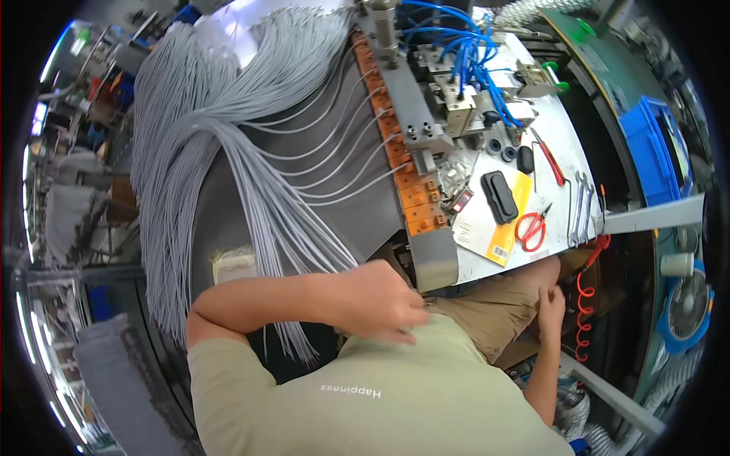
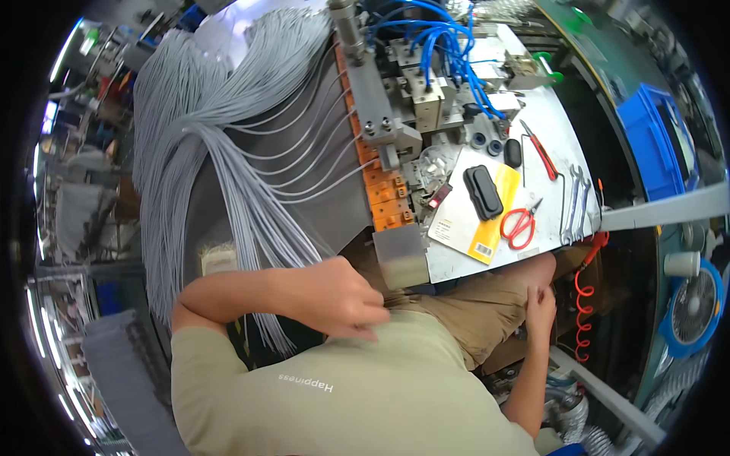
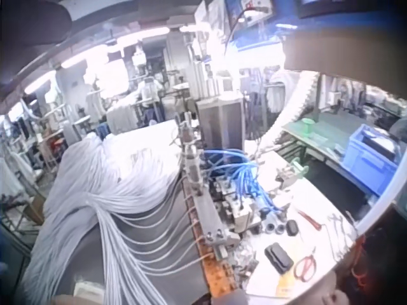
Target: The person attaches connector pieces onto wire ends by hand and aligns the wires into a machine fixture.
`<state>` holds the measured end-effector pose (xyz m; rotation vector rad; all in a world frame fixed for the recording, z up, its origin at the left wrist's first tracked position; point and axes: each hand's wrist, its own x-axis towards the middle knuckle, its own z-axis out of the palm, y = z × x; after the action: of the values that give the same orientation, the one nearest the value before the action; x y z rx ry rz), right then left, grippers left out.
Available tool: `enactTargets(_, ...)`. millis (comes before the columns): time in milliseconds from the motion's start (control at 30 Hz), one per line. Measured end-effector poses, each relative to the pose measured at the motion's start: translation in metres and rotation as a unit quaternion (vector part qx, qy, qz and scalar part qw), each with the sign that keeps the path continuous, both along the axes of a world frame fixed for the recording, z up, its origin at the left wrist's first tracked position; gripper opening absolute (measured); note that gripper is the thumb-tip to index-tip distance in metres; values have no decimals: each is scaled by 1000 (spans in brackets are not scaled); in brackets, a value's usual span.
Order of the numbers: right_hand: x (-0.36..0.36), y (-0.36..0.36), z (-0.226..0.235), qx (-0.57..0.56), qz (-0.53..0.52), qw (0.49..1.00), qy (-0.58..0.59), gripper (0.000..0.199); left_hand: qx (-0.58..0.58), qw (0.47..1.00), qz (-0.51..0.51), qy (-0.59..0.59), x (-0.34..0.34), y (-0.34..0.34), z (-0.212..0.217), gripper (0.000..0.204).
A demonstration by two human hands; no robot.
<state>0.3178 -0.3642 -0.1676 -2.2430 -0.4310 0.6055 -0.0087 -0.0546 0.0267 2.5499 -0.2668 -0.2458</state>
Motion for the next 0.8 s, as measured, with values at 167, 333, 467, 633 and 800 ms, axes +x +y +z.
enactTargets(167, -30, 4, -19, 16, -71, 978, 194, 24, -187, 977, -27, -100, -5, -18, 4, 22)
enactTargets(333, -40, 24, 2, -58, 48, 989, 127, 25, 2, 973, 137, -188, -25, 14, -2, 25)
enactTargets(467, -45, 49, 54, -40, 259, 965, -19, 17, 146, 972, 147, -109, -63, 41, 8, 22)
enactTargets(633, -56, 90, 104, 145, 275, 950, 8, 13, 264, 935, 97, -217, -71, 58, -14, 21)
enactTargets(800, -64, 123, 131, 189, 391, 899, -67, 12, 328, 929, 84, -152, -55, 53, -17, 27)
